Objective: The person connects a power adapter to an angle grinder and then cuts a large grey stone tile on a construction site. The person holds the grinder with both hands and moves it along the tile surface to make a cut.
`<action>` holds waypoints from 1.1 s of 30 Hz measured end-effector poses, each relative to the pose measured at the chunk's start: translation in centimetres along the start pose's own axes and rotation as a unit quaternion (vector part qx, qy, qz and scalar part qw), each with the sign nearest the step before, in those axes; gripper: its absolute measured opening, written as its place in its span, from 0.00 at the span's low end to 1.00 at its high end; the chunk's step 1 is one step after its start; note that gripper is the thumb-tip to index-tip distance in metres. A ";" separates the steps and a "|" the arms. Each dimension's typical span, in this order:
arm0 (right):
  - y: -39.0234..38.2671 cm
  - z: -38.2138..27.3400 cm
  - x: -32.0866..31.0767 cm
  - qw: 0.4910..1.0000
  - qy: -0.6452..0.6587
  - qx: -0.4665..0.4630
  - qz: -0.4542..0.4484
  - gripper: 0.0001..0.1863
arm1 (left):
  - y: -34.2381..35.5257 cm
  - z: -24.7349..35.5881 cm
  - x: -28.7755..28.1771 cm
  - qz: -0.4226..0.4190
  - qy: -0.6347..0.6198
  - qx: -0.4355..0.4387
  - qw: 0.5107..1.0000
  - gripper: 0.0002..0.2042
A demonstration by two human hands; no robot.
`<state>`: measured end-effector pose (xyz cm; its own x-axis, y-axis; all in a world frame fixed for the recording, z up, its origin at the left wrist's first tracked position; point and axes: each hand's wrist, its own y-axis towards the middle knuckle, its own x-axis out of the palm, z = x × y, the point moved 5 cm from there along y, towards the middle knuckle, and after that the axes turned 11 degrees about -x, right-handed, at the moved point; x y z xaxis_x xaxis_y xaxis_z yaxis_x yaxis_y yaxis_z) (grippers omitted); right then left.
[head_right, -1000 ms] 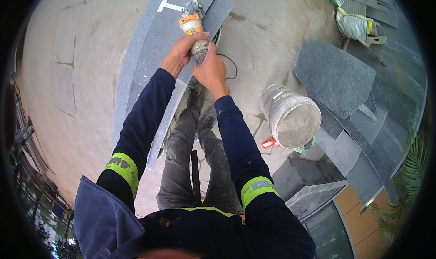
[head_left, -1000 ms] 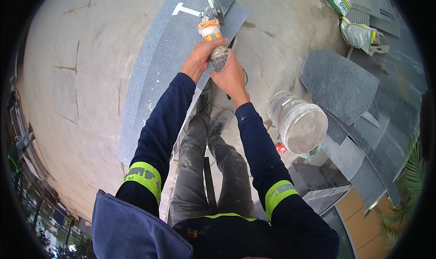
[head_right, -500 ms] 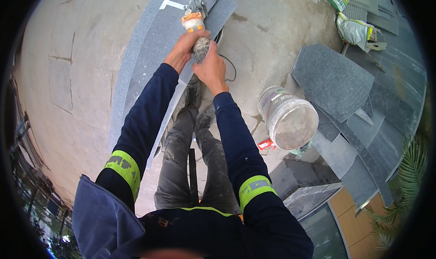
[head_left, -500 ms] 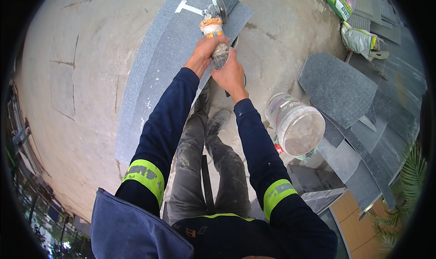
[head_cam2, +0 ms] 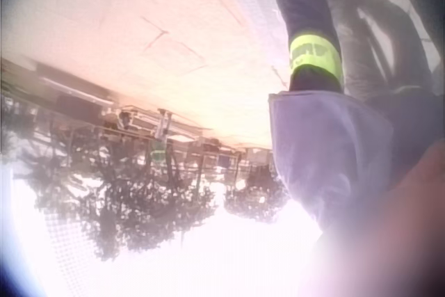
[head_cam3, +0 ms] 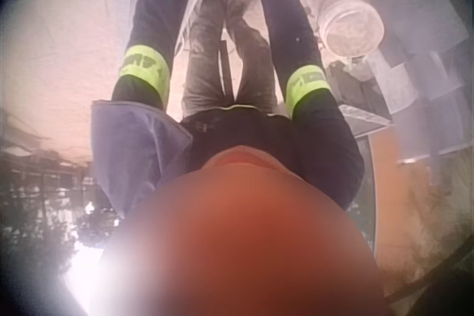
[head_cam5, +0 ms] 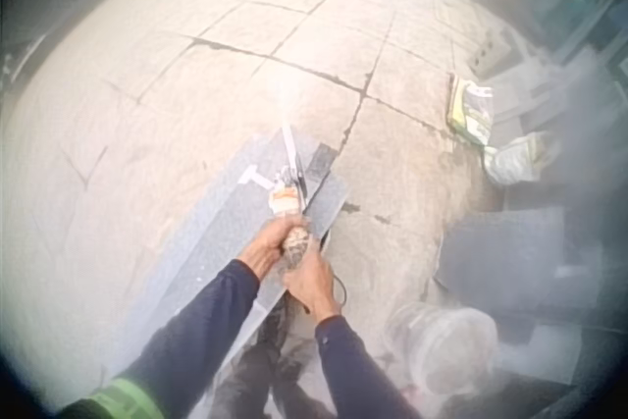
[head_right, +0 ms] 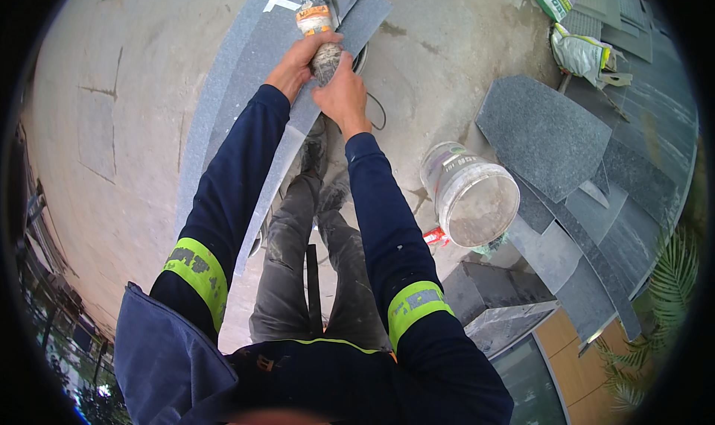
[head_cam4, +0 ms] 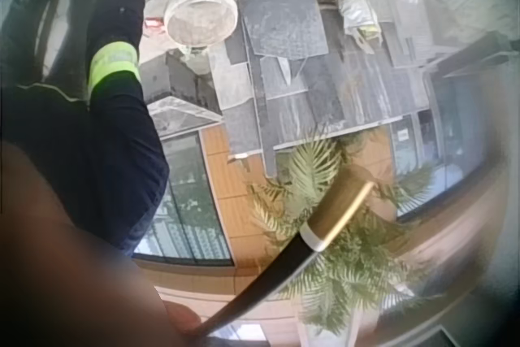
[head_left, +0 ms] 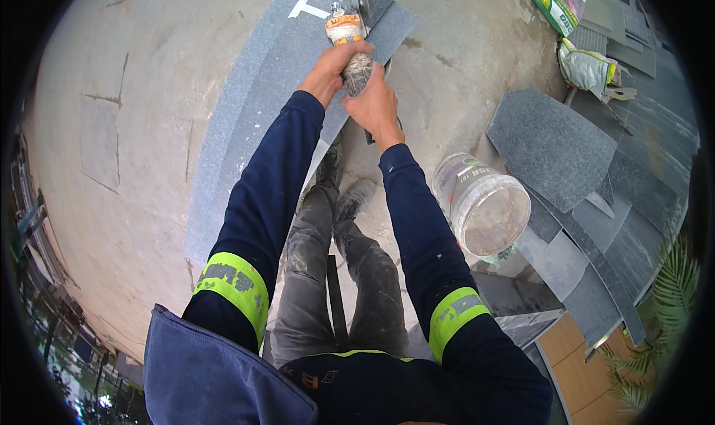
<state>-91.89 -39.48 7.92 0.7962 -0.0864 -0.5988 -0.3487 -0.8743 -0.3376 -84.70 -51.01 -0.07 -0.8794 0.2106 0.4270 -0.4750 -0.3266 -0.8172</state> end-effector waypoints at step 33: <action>-1.4 1.8 -0.8 0.999 0.050 0.009 0.001 0.50 | -0.6 -1.8 0.4 0.036 0.028 0.012 0.999 0.18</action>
<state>-92.93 -37.29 7.57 0.8404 -0.1352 -0.5248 -0.3583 -0.8651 -0.3511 -84.67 -49.04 -0.18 -0.9080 0.2377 0.3449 -0.4125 -0.3649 -0.8347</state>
